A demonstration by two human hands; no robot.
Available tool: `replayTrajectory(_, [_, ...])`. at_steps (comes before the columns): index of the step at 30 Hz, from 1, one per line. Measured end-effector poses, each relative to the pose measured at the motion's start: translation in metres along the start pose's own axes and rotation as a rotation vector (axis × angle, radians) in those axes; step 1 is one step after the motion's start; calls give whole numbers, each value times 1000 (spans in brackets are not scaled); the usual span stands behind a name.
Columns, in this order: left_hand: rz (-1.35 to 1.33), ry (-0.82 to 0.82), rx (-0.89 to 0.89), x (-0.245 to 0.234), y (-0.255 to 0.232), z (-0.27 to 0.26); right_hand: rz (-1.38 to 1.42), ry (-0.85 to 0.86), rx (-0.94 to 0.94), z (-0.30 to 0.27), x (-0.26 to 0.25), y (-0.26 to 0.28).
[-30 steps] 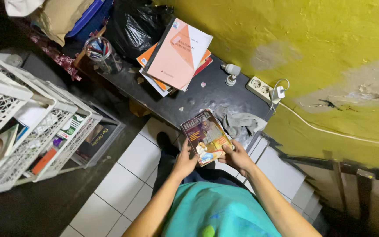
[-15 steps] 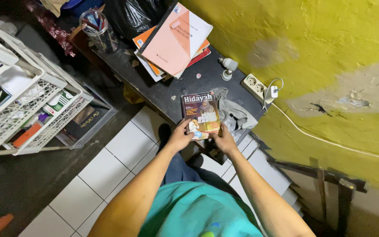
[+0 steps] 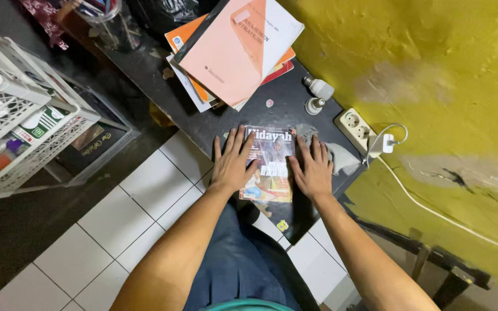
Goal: The person cleans a stack of magazines and a book by hand using a cloth.
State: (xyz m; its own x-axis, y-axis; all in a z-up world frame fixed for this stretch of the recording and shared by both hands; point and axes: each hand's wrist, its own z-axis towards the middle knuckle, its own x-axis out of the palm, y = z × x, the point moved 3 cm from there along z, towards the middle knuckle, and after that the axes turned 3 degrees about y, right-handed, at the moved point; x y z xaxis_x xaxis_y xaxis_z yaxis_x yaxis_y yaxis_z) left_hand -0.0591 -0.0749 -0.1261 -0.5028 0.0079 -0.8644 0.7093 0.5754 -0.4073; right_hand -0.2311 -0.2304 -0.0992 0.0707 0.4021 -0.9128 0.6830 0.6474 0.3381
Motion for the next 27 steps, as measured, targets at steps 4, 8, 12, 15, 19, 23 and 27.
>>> replayTrajectory(4, [34, -144, 204, -1, 12, 30, -82, -222, -65, 1, 11, -8])
replayTrajectory(8, [85, -230, 166, 0, 12, 34, 122, -260, 78, -17, 16, -14])
replayTrajectory(12, [11, -132, 84, -5, 14, 39, 371, -287, 295, -36, -3, 7])
replayTrajectory(15, [-1, -208, 72, -1, 14, 37, 319, -426, -75, -26, -10, 48])
replayTrajectory(19, [9, -252, 40, 2, 17, 39, 44, -372, -130, 38, 19, 84])
replayTrajectory(23, [-34, -243, 20, 3, 18, 39, -152, -217, -122, 62, 39, 81])
replayTrajectory(27, [-38, -281, 29, -1, 17, 40, -35, -152, -81, 22, 53, 83])
